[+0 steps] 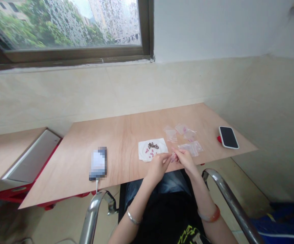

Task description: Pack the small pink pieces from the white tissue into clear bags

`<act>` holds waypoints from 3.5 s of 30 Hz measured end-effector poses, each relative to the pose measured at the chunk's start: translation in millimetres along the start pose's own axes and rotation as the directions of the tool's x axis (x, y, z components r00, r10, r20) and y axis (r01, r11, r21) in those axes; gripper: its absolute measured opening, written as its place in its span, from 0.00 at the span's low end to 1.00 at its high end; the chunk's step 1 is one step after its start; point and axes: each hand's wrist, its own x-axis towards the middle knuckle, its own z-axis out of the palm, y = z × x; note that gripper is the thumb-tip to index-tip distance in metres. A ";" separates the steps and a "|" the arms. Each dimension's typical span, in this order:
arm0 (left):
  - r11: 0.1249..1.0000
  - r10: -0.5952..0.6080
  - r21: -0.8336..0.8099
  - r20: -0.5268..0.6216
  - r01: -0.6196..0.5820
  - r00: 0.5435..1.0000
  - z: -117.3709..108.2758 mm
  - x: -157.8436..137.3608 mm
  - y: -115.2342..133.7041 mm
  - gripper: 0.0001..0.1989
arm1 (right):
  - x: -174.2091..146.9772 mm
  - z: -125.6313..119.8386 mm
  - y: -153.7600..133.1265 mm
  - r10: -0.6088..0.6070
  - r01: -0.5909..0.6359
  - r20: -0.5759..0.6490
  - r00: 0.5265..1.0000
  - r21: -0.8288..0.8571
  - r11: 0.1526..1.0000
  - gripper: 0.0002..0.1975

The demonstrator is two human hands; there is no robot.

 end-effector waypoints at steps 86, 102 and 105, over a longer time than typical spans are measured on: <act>0.874 -0.067 0.435 -0.332 0.216 0.941 -4.4 -29.4 -13.4 0.22 | -23.4 43.8 2.7 -0.069 0.066 0.119 0.990 0.030 0.997 0.14; 0.838 0.316 0.532 -0.293 -0.121 0.902 -3.7 -30.2 1.5 0.15 | -9.6 52.9 -7.9 0.212 -0.471 0.421 0.882 0.768 0.434 0.08; 0.892 0.332 0.427 -0.389 -0.151 0.860 0.2 -31.7 -0.5 0.15 | -6.1 55.8 -9.5 0.225 -0.434 0.371 0.901 0.794 0.427 0.04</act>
